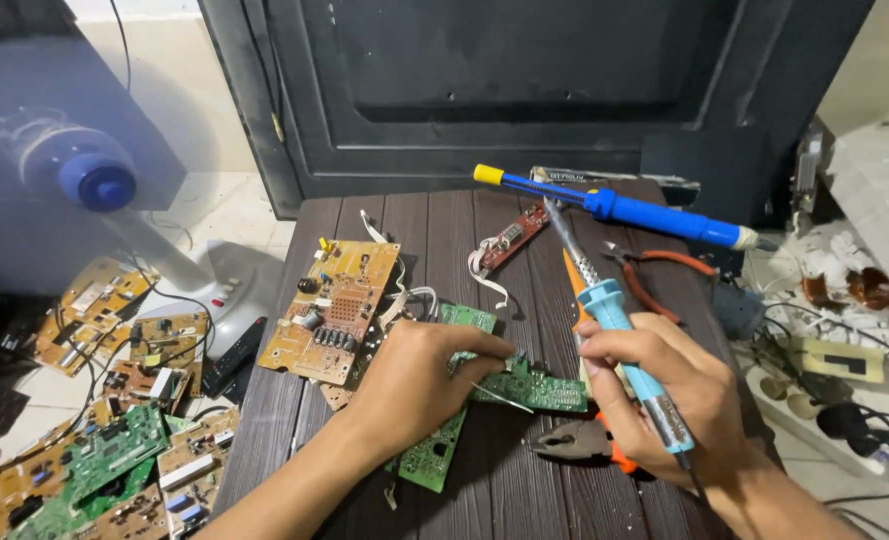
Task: Using a soldering iron and solder wire to desolder or repair components on various printed circuit boards.
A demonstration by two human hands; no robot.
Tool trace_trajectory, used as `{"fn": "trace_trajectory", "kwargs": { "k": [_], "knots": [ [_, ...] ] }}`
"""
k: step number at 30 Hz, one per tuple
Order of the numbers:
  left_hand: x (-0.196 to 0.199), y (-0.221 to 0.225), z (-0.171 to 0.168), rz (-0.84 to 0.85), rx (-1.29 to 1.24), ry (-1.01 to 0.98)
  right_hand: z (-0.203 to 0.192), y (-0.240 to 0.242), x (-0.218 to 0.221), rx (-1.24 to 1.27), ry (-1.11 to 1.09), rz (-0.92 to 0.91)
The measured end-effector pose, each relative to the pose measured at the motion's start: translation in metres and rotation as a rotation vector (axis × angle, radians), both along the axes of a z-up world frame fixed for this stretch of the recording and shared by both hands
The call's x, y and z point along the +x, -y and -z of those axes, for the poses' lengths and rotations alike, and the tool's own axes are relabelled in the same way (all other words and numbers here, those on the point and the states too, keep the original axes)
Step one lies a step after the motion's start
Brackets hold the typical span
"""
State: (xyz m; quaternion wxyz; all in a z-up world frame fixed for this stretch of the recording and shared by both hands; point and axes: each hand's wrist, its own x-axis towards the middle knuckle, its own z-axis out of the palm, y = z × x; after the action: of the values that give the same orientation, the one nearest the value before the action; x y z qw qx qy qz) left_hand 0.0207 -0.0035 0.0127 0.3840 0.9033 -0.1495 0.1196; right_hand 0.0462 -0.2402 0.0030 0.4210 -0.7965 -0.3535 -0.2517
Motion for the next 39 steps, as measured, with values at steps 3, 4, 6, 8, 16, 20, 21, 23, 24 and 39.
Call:
{"fn": "trace_trajectory", "kwargs": {
  "k": [3, 4, 6, 8, 16, 20, 21, 23, 24, 39],
  "knots": [
    [0.001, 0.002, 0.000, 0.012, -0.003, 0.021, 0.000, 0.001, 0.001, 0.003, 0.004, 0.003],
    [0.000, 0.001, 0.002, 0.018, 0.001, 0.016, 0.001, 0.000, -0.002, 0.007, -0.001, 0.010],
    [0.002, 0.002, 0.006, 0.017, 0.045, 0.019, -0.001, -0.001, -0.001, -0.013, 0.008, 0.004],
    [0.002, 0.003, 0.006, 0.003, 0.048, 0.004, -0.001, -0.001, 0.001, -0.018, 0.018, -0.002],
    [0.002, -0.001, 0.006, 0.056, 0.016, 0.052, 0.000, 0.001, 0.003, -0.002, 0.022, -0.013],
    [0.000, -0.003, 0.007, 0.107, -0.012, 0.027, 0.001, 0.002, 0.002, 0.005, 0.009, -0.004],
    [0.000, -0.003, 0.005, 0.126, -0.014, 0.020, 0.001, 0.003, 0.002, 0.007, 0.014, -0.005],
    [-0.001, -0.005, 0.005, 0.152, -0.016, 0.016, 0.001, 0.002, 0.001, 0.009, 0.014, -0.003],
    [-0.001, -0.006, 0.005, 0.174, -0.023, 0.018, 0.000, 0.002, 0.002, 0.006, 0.020, -0.005],
    [0.000, -0.009, 0.004, 0.192, -0.094, -0.014, 0.001, 0.008, -0.001, 0.014, -0.068, -0.025]
  ]
}}
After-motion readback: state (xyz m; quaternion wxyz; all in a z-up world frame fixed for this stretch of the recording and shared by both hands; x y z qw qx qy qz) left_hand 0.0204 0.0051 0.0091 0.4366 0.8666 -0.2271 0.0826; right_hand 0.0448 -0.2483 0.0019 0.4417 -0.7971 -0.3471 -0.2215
